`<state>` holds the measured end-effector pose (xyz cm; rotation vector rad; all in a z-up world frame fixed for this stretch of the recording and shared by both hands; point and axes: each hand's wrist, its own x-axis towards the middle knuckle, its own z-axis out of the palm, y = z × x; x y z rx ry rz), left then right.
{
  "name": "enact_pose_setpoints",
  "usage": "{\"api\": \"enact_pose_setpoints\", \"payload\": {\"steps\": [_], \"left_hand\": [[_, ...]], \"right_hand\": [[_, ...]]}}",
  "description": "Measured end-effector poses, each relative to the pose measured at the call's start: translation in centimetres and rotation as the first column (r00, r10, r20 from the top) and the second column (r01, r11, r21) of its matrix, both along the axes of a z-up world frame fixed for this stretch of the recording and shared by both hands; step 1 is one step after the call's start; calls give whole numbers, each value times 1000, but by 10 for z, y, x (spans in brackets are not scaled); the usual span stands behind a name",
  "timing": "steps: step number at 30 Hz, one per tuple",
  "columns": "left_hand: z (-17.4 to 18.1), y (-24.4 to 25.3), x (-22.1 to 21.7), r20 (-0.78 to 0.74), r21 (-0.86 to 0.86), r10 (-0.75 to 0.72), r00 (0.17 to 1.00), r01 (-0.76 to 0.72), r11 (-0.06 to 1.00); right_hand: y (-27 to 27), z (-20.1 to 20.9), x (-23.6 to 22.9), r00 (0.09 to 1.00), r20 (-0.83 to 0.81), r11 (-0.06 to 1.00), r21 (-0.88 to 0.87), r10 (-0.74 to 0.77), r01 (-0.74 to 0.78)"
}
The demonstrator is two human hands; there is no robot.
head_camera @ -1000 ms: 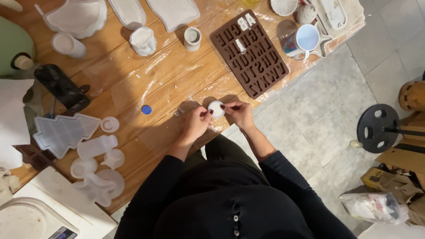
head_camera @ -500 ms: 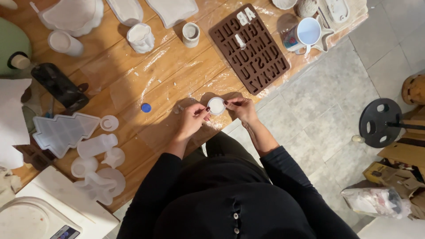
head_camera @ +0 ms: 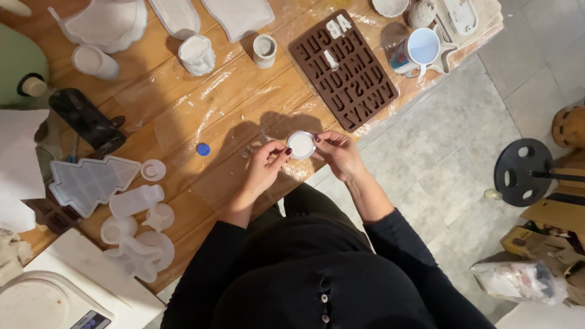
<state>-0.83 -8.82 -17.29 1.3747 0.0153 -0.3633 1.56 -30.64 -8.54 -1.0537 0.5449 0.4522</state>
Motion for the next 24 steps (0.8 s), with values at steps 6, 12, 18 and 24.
{"api": "enact_pose_setpoints", "payload": {"steps": [6, 12, 18, 24], "left_hand": [[108, 10, 14, 230, 56, 136, 964, -152, 987], [93, -4, 2, -64, -311, 327, 943, -330, 891], [111, -5, -6, -61, -297, 602, 796, -591, 750], [199, 29, -18, 561, 113, 398, 726, -543, 832]], "right_hand": [[4, 49, 5, 918, 332, 970, -175, 217, -166], [27, 52, 10, 814, 492, 934, -317, 310, -165], [70, 74, -22, 860, 507, 986, -166, 58, 32], [69, 51, -28, 818, 573, 995, -44, -49, 91]]}}
